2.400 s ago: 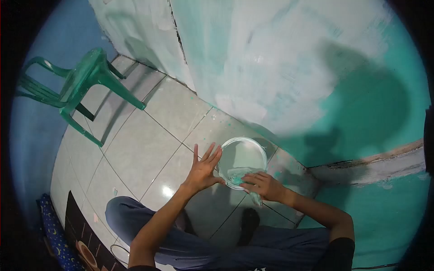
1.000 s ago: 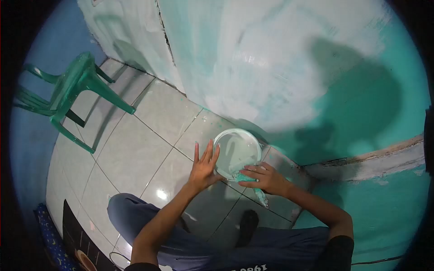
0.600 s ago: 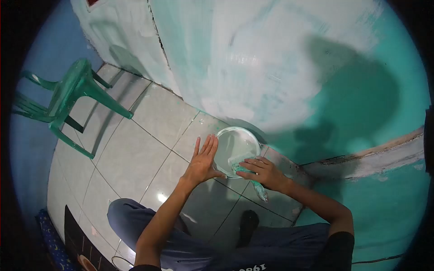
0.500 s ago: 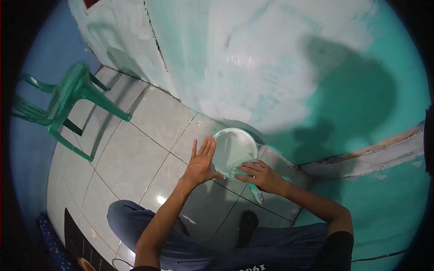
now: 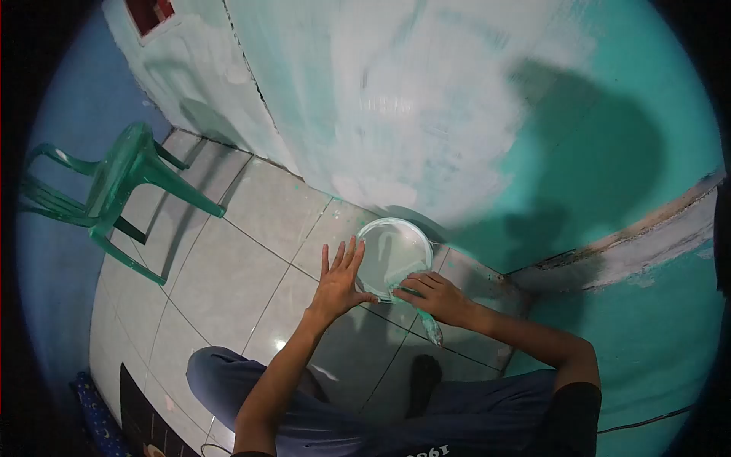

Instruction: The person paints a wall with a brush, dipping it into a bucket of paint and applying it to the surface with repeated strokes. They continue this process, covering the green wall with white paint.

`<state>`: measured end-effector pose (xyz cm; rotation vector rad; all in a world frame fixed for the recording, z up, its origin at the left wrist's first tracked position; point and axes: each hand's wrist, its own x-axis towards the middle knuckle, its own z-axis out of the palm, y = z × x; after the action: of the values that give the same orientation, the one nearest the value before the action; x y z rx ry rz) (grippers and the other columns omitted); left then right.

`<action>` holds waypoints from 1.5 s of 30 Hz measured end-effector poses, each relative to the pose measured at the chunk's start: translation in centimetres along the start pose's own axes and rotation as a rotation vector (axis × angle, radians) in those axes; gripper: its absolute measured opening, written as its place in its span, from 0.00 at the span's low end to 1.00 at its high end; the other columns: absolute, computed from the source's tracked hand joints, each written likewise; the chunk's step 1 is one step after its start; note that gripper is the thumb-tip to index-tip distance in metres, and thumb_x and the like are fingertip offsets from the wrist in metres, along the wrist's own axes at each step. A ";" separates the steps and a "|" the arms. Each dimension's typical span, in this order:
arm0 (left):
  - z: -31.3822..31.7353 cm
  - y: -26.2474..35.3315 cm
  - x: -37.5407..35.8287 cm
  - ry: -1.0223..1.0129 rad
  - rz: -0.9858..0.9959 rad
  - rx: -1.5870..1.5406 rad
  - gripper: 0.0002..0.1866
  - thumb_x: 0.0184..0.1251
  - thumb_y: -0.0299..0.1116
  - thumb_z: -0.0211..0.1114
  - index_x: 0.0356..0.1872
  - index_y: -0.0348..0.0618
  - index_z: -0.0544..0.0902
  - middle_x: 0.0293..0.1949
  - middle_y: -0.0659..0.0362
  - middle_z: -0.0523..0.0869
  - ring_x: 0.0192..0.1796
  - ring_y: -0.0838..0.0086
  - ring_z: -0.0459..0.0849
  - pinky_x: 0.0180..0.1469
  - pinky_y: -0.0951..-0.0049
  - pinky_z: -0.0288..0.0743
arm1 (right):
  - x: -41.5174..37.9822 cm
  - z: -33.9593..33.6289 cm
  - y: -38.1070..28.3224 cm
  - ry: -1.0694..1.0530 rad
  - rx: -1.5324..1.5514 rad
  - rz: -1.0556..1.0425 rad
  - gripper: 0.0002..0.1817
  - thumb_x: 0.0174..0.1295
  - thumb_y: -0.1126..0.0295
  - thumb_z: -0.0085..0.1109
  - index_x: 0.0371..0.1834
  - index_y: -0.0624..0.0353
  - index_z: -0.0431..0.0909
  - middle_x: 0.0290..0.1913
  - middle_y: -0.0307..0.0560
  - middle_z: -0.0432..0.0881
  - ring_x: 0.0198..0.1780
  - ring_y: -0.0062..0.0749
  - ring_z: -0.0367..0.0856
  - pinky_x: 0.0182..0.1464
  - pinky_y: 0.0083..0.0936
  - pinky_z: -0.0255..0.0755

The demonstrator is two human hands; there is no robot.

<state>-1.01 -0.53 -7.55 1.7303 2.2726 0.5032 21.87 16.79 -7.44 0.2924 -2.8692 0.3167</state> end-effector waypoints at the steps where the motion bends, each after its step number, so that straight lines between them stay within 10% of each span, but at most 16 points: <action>1: 0.0 0.1 -0.1 0.002 -0.001 -0.005 0.73 0.39 0.58 0.86 0.84 0.42 0.50 0.83 0.42 0.55 0.85 0.46 0.53 0.84 0.39 0.29 | 0.0 -0.4 -0.1 0.002 -0.002 0.002 0.33 0.59 0.73 0.64 0.72 0.52 0.74 0.64 0.47 0.75 0.69 0.42 0.75 0.71 0.43 0.71; 10: -2.4 2.1 0.1 0.000 0.035 0.115 0.70 0.43 0.57 0.85 0.84 0.42 0.51 0.84 0.42 0.54 0.85 0.45 0.50 0.80 0.28 0.24 | -0.4 -1.1 0.7 0.081 -0.064 -0.019 0.27 0.61 0.71 0.64 0.67 0.49 0.79 0.61 0.38 0.79 0.68 0.36 0.76 0.66 0.41 0.74; 15: -9.7 4.3 0.8 0.168 0.020 0.109 0.60 0.53 0.58 0.80 0.82 0.40 0.58 0.83 0.43 0.57 0.86 0.49 0.51 0.81 0.32 0.26 | 3.0 -7.7 1.5 0.457 -0.359 -0.054 0.15 0.66 0.68 0.64 0.56 0.46 0.86 0.59 0.34 0.84 0.62 0.32 0.81 0.61 0.42 0.72; 22: -23.1 10.8 3.2 0.380 0.304 0.100 0.40 0.60 0.44 0.79 0.72 0.41 0.75 0.77 0.47 0.71 0.79 0.51 0.67 0.80 0.47 0.55 | 5.6 -18.8 3.2 0.825 -0.483 0.007 0.16 0.65 0.68 0.65 0.56 0.45 0.87 0.62 0.38 0.84 0.64 0.38 0.80 0.61 0.46 0.74; 27: -27.0 17.2 4.7 0.416 0.445 0.102 0.35 0.63 0.32 0.76 0.72 0.40 0.74 0.76 0.46 0.73 0.79 0.50 0.67 0.81 0.48 0.55 | 4.7 -23.2 2.9 0.975 -0.676 0.108 0.14 0.67 0.66 0.67 0.55 0.40 0.86 0.63 0.34 0.85 0.66 0.35 0.79 0.65 0.45 0.71; 45: -21.4 17.5 8.7 0.549 0.768 -0.409 0.27 0.68 0.28 0.70 0.68 0.40 0.78 0.75 0.44 0.74 0.78 0.49 0.70 0.81 0.44 0.52 | 5.5 -31.8 2.5 0.734 -1.206 0.302 0.23 0.59 0.66 0.65 0.60 0.41 0.86 0.58 0.36 0.84 0.59 0.39 0.81 0.58 0.40 0.78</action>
<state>3.71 9.35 19.30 2.3725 1.4822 1.6257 22.86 25.79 23.68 -0.4011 -1.8959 -1.0101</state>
